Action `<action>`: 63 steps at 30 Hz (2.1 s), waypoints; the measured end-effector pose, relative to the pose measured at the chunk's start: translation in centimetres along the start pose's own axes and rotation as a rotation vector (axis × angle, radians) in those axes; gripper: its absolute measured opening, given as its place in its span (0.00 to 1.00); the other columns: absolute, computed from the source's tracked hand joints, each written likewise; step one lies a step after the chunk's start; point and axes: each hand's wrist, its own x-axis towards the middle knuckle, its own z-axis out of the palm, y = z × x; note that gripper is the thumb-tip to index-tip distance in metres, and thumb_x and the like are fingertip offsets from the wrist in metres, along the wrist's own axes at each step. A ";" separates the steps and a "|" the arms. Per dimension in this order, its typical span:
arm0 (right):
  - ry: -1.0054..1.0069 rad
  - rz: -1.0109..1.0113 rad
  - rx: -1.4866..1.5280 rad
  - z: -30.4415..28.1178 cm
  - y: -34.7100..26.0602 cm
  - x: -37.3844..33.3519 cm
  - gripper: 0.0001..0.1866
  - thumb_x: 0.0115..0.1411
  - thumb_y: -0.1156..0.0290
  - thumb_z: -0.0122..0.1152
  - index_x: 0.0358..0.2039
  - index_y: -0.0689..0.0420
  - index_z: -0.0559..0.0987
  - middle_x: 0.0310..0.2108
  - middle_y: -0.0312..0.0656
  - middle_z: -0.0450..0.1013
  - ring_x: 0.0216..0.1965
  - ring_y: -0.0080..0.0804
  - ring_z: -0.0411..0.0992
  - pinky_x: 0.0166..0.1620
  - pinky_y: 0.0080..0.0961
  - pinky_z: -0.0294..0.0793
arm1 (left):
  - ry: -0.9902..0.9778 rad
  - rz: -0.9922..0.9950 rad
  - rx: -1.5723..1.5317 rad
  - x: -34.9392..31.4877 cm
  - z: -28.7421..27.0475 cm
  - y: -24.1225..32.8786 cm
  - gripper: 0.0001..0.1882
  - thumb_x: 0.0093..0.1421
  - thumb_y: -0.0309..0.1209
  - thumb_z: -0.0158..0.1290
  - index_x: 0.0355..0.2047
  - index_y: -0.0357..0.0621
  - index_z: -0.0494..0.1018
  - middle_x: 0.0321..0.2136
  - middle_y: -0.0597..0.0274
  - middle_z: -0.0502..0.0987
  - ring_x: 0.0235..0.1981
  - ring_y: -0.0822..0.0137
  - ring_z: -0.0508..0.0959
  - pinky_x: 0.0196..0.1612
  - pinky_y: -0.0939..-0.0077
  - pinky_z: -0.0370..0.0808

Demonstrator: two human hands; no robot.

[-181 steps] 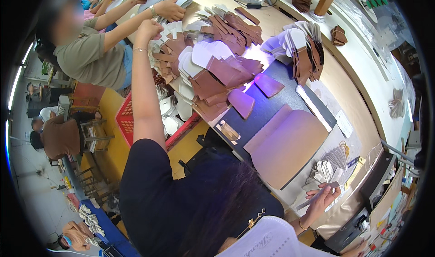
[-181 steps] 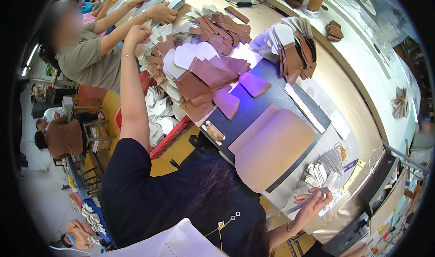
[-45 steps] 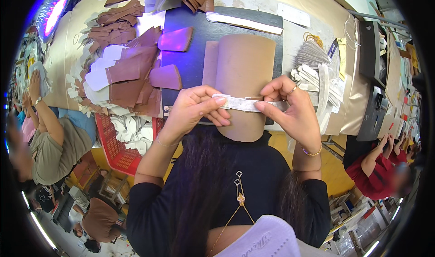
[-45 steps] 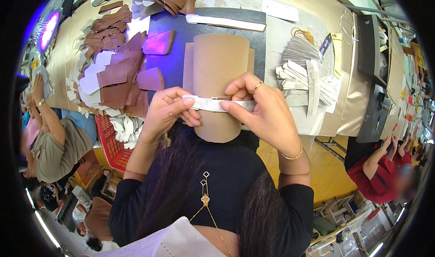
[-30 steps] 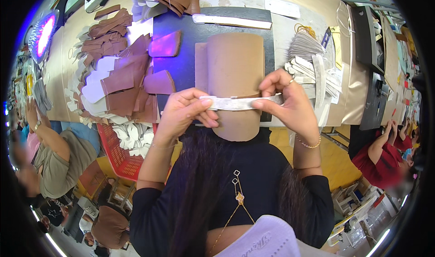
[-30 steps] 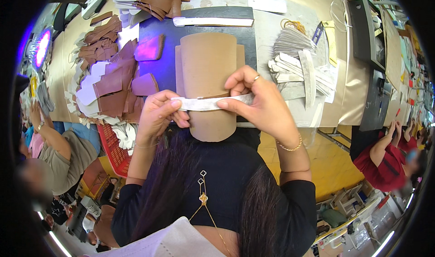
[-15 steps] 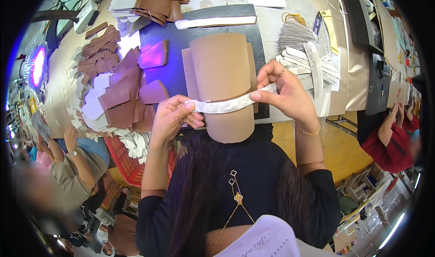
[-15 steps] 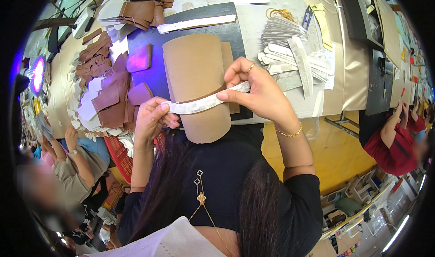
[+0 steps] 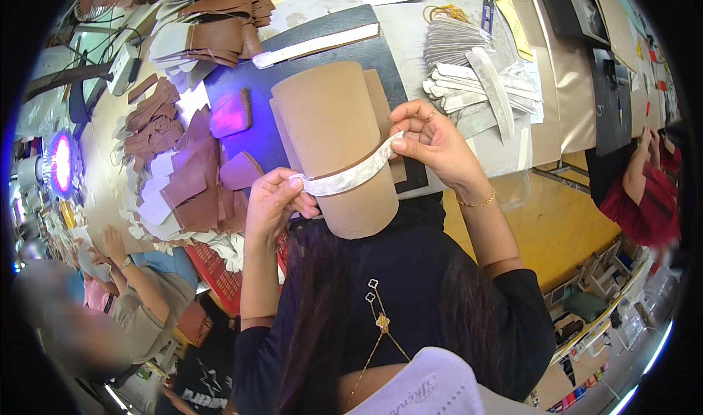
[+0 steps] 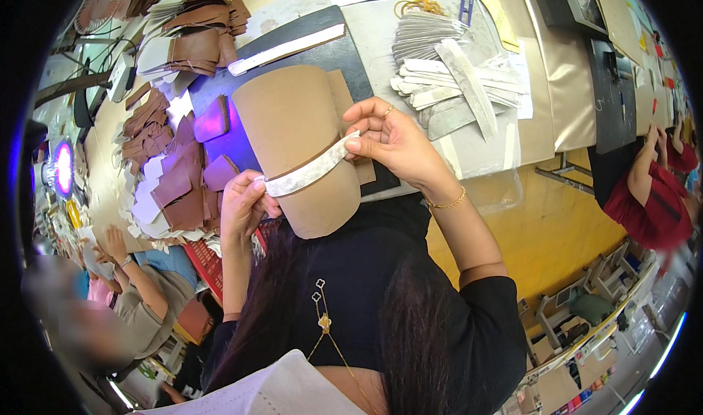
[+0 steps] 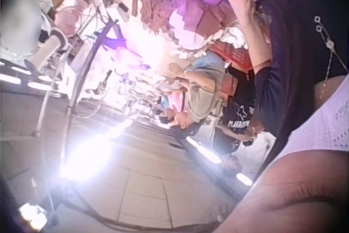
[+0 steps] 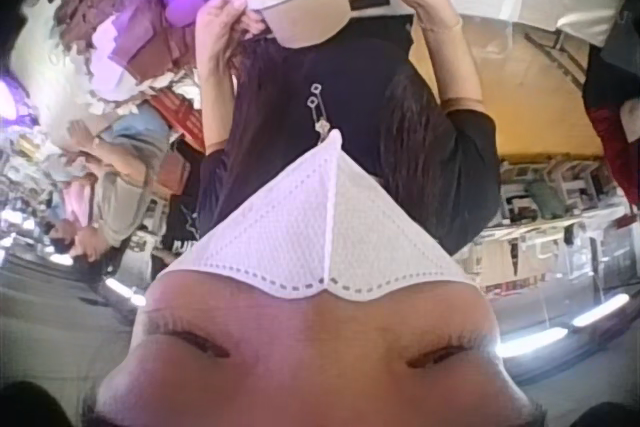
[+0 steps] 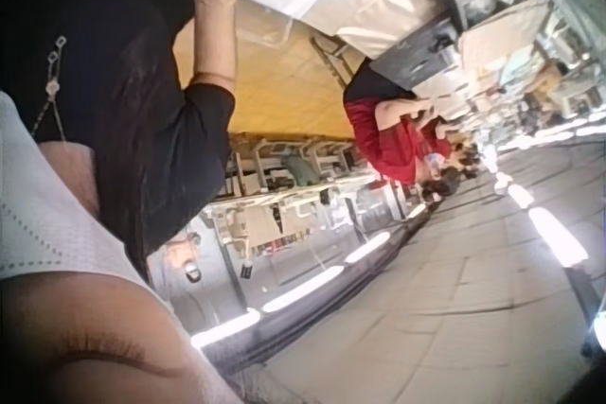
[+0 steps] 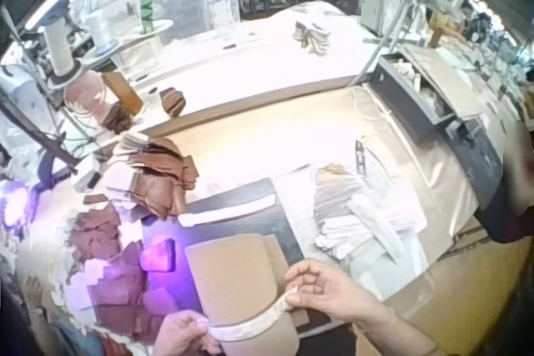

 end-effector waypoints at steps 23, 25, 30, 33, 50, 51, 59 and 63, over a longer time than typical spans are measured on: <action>0.383 -0.660 -0.921 3.1 -1.5 -2.4 0.15 0.64 0.70 0.62 0.51 0.58 0.81 0.49 0.45 0.76 0.52 0.39 0.74 0.55 0.33 0.71 | -0.026 0.142 -0.081 -1.0 1.2 -0.4 0.09 0.69 0.31 0.52 0.39 0.35 0.72 0.27 0.51 0.81 0.24 0.62 0.83 0.29 0.74 0.82; 0.093 -0.914 -1.252 5.3 -2.5 -2.9 0.24 0.60 0.65 0.66 0.57 0.56 0.77 0.55 0.48 0.74 0.60 0.46 0.69 0.62 0.40 0.67 | -0.023 0.202 -0.085 -1.5 1.6 -0.4 0.09 0.70 0.31 0.52 0.39 0.36 0.72 0.29 0.52 0.81 0.25 0.63 0.83 0.30 0.75 0.81; -0.434 -0.793 -1.510 10.1 -0.2 -2.2 0.43 0.52 0.52 0.69 0.65 0.56 0.68 0.65 0.43 0.66 0.71 0.47 0.57 0.72 0.47 0.48 | 0.073 0.249 -0.093 -1.5 2.6 -0.9 0.09 0.70 0.33 0.53 0.40 0.38 0.74 0.29 0.59 0.81 0.26 0.68 0.82 0.30 0.79 0.79; -0.414 -0.851 -1.444 7.8 0.3 -2.3 0.43 0.54 0.51 0.67 0.67 0.57 0.66 0.67 0.44 0.65 0.71 0.48 0.56 0.72 0.48 0.47 | 0.016 0.205 -0.052 -1.1 2.4 -1.1 0.10 0.69 0.33 0.54 0.39 0.38 0.75 0.28 0.60 0.80 0.25 0.69 0.82 0.29 0.80 0.79; 0.062 -0.468 -0.461 3.1 5.5 -2.4 0.46 0.71 0.42 0.44 0.74 0.63 0.42 0.74 0.55 0.44 0.74 0.47 0.46 0.71 0.35 0.48 | -0.080 0.176 0.061 -0.1 1.9 0.9 0.10 0.67 0.32 0.56 0.38 0.34 0.74 0.25 0.58 0.78 0.22 0.67 0.80 0.25 0.77 0.78; 0.074 -0.475 -0.461 2.7 4.9 -2.7 0.44 0.72 0.44 0.43 0.73 0.63 0.44 0.74 0.55 0.46 0.74 0.46 0.47 0.71 0.35 0.49 | -0.094 0.189 0.087 -0.2 2.4 1.7 0.10 0.66 0.31 0.57 0.37 0.34 0.75 0.25 0.58 0.78 0.21 0.68 0.80 0.25 0.78 0.78; 0.982 -0.711 -1.442 -6.3 -1.4 -2.4 0.17 0.64 0.70 0.63 0.54 0.52 0.81 0.45 0.43 0.69 0.46 0.40 0.66 0.54 0.37 0.66 | -0.248 0.335 0.212 1.3 7.4 8.9 0.09 0.63 0.31 0.61 0.37 0.38 0.77 0.20 0.64 0.77 0.13 0.77 0.73 0.16 0.86 0.66; 1.014 -0.695 -1.543 -9.2 -0.4 -1.6 0.17 0.62 0.71 0.65 0.52 0.52 0.83 0.41 0.42 0.69 0.43 0.40 0.66 0.51 0.37 0.66 | -0.167 0.437 0.304 6.2 5.8 13.1 0.11 0.64 0.36 0.60 0.36 0.40 0.77 0.21 0.66 0.76 0.12 0.80 0.69 0.14 0.87 0.61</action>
